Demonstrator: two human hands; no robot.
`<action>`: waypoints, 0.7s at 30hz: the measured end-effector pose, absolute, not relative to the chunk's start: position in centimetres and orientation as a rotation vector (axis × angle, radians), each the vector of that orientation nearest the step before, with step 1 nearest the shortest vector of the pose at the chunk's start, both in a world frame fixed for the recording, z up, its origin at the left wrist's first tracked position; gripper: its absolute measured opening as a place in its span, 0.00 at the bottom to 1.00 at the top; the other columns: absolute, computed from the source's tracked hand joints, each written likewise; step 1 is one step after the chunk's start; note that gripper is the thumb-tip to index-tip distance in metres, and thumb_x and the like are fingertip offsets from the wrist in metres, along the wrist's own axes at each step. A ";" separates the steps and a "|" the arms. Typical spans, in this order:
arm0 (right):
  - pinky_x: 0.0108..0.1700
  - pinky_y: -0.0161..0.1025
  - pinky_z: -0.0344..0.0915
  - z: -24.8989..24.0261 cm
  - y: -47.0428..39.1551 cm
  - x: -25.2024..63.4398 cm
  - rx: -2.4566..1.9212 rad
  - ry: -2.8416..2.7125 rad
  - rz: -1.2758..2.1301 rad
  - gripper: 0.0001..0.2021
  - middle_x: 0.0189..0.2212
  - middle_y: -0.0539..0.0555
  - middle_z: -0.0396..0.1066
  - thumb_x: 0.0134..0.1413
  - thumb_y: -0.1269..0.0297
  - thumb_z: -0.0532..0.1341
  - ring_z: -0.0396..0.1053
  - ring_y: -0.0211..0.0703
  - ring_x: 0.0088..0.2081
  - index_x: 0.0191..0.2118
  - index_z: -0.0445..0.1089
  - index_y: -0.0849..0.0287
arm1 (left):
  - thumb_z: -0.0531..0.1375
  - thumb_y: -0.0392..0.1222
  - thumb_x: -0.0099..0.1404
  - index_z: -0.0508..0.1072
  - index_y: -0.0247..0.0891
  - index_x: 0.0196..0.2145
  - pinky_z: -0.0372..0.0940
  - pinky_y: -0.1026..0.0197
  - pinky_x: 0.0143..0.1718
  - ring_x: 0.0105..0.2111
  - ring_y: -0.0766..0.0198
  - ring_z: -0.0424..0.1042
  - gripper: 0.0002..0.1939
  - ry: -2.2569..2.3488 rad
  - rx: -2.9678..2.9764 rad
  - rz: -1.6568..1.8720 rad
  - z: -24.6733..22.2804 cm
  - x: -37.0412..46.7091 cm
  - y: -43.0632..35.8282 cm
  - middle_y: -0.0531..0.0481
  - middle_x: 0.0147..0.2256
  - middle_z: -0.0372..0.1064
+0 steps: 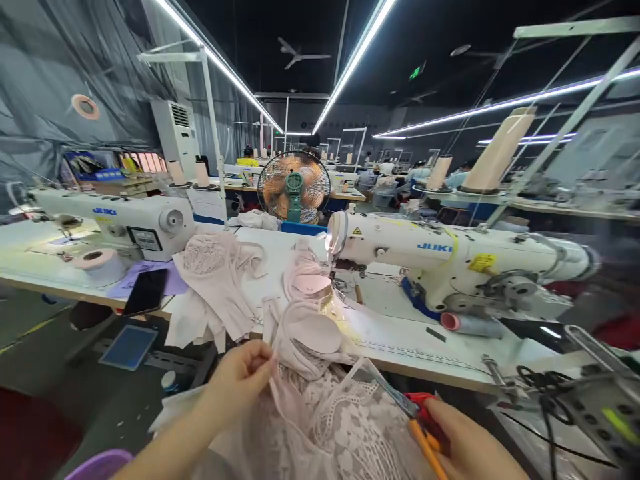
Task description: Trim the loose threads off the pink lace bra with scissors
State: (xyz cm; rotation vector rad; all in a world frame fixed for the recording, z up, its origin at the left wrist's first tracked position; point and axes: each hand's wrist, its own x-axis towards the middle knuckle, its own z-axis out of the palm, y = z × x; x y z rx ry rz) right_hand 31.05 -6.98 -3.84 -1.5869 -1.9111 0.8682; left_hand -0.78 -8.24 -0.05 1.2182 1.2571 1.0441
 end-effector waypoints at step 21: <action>0.30 0.35 0.67 -4.4 -0.6 28.5 -1.553 -1.852 0.707 0.12 0.26 0.54 0.71 0.50 0.52 0.58 0.69 0.44 0.28 0.29 0.67 0.56 | 0.62 0.50 0.47 0.64 0.39 0.19 0.57 0.63 0.26 0.22 0.65 0.62 0.14 1.388 1.357 1.213 -1.7 -2.4 7.9 0.59 0.18 0.59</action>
